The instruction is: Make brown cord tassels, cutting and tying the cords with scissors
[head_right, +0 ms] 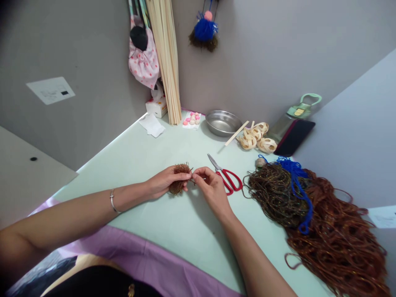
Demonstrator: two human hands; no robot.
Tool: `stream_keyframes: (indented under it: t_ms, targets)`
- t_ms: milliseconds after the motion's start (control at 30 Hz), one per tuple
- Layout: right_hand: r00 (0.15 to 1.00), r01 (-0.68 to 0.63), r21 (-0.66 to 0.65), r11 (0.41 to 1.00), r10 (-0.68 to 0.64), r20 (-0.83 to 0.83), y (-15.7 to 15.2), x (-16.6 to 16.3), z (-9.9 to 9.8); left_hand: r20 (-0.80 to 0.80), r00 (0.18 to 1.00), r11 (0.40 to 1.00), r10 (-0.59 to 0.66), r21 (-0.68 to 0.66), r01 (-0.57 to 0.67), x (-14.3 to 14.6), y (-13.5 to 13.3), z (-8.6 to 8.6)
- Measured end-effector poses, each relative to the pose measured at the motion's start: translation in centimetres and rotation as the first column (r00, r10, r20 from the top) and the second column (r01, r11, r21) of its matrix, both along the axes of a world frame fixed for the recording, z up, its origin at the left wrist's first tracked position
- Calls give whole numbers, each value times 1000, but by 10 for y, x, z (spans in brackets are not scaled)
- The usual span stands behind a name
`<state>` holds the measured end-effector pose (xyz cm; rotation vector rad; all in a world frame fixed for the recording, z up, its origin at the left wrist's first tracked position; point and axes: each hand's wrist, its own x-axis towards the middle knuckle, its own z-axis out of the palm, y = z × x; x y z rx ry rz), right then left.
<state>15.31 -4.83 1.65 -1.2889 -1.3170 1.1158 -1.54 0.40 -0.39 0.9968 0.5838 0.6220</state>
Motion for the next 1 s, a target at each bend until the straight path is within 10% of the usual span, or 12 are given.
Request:
stream_keyframes:
  t_ms: [1000]
  targets:
    - [1000, -13, -54, 998, 13, 4, 1, -3, -2, -122, 992, 999, 30, 39, -25, -1, -2, 6]
